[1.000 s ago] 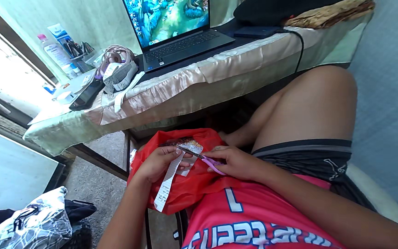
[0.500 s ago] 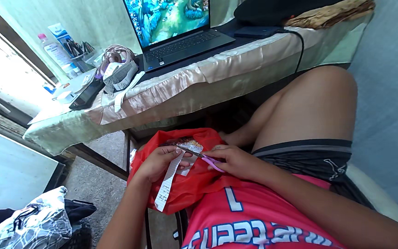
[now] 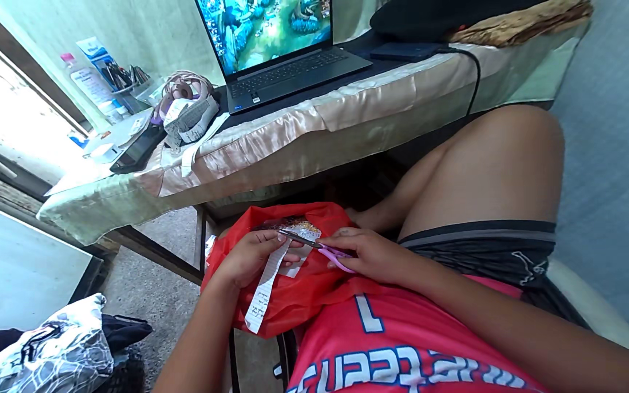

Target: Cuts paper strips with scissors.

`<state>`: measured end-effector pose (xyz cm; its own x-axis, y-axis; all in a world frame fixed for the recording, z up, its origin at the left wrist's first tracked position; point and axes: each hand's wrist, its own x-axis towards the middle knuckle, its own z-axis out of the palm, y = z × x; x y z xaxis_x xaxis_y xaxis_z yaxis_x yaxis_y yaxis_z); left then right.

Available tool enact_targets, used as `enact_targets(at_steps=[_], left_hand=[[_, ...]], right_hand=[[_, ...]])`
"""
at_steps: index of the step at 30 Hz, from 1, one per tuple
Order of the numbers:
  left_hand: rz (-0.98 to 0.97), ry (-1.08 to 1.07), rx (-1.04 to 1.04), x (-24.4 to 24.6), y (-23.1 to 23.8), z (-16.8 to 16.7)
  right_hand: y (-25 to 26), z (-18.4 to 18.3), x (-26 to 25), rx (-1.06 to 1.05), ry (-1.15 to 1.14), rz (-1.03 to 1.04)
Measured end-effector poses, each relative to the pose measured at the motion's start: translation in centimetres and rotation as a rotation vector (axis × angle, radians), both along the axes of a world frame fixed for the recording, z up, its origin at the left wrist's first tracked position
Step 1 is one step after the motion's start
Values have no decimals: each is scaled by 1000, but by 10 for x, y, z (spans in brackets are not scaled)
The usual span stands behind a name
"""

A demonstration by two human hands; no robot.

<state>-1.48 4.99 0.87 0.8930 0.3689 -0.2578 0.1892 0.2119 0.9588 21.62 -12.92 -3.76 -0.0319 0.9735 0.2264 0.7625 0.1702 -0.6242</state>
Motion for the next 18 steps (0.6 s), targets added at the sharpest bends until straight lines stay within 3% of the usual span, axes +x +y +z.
enact_targets(at_steps=[18], left_hand=[[14,-3,10,1,0,-2]], right_hand=[[0,0,-3,7,3,-20]])
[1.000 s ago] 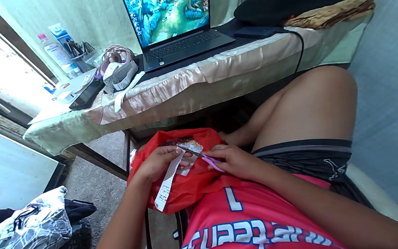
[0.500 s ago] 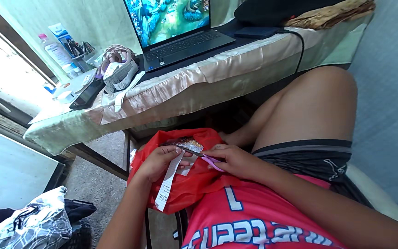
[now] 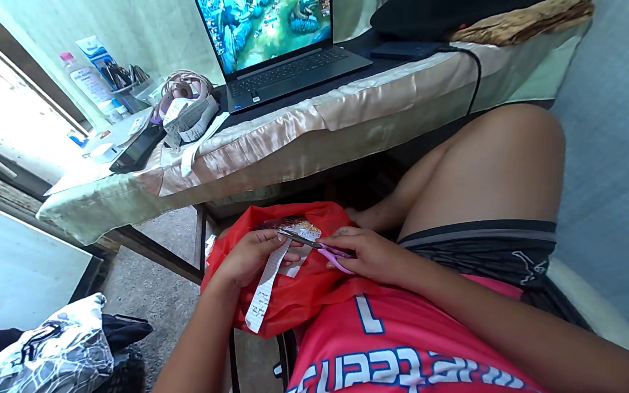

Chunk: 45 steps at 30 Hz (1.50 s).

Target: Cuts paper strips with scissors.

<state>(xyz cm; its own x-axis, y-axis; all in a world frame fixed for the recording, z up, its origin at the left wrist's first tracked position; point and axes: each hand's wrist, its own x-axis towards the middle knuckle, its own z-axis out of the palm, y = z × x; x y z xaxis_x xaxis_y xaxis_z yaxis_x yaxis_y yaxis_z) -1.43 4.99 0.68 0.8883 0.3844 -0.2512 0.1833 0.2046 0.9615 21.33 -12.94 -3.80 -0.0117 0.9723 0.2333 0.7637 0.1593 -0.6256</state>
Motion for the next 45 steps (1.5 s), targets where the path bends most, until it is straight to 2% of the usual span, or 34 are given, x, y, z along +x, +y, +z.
enact_targets(at_steps=[31,40,45], left_hand=[[-25,-1,31,0,0,0],[27,-11,10,1,-2,0],[26,11,55,2,-6,3]], right_hand=[[1,-1,-1,10,-14,-28],[1,3,-1,-17,65,-145],[0,6,-2,40,101,-197]])
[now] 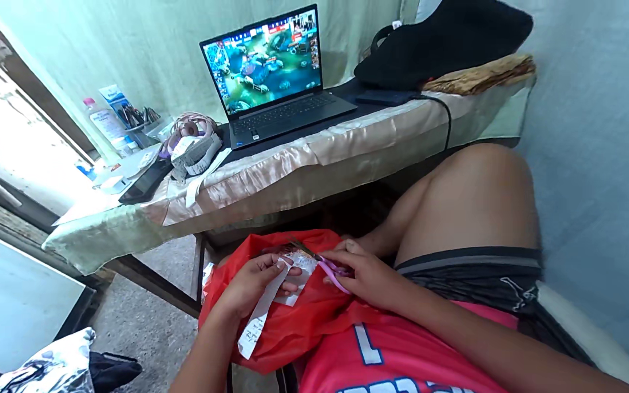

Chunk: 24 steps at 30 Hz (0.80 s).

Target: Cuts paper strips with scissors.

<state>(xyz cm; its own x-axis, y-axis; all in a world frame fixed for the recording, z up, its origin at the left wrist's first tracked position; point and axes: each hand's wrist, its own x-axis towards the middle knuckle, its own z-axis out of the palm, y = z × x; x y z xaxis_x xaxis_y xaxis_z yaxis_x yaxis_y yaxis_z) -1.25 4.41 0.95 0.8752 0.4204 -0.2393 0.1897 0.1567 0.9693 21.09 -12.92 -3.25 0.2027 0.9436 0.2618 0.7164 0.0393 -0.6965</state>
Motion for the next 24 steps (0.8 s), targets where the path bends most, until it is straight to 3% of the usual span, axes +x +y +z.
enact_targets(at_steps=[4,11,13,16,18,24], left_hand=[[10,2,17,-1,1,-2],[-53,11,84,-4,1,-1],[-34,57,238,-6,-1,2],[49,263,643,-6,-5,0],[47,302,742,-6,-6,-2],[58,261,679,-5,-4,-1]], right_hand=[[0,-1,1,1,16,67],[-2,5,0,-108,279,139],[-1,6,-1,-129,367,131],[1,4,1,-167,384,152],[2,2,0,-150,415,169],[2,6,-2,-90,614,146]])
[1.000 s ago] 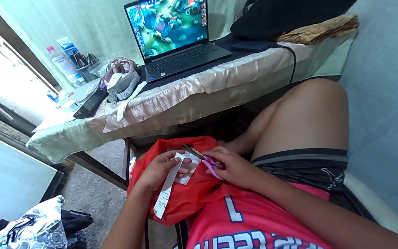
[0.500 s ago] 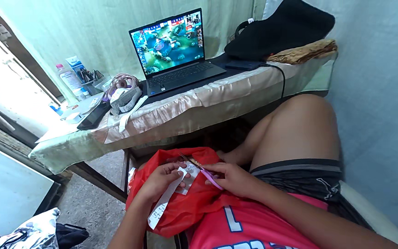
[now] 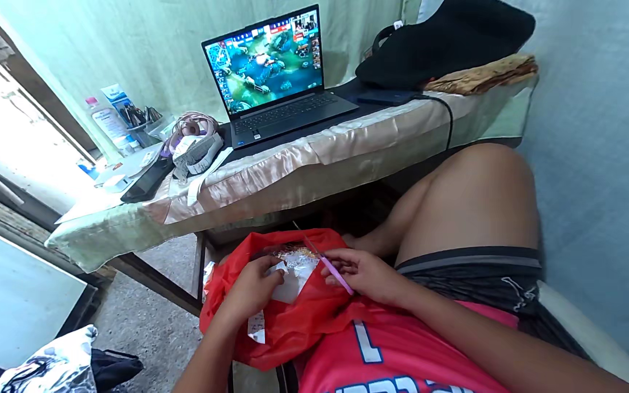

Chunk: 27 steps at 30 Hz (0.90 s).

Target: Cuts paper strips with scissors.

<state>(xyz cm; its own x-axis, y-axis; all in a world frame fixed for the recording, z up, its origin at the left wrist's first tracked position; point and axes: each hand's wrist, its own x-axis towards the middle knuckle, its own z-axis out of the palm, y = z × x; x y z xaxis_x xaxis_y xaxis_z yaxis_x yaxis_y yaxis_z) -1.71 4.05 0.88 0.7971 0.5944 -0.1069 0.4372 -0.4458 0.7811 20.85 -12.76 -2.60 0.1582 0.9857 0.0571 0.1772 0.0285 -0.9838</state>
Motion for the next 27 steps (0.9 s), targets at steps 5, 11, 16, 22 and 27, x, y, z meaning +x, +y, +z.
enact_targets(at_steps=[5,11,16,22,27], left_hand=[[-7,-151,-154,0,3,-1],[-33,-162,-266,1,1,1],[-47,-221,-332,2,-4,4],[-57,-255,-335,3,-1,-1],[-52,-254,-347,4,-1,-1]], right_hand=[[-1,1,0,54,51,-129],[2,-4,5,37,32,-128],[0,-4,2,70,-175,-148],[-2,-1,-1,109,-111,-115],[-2,-1,-2,43,-57,-50]])
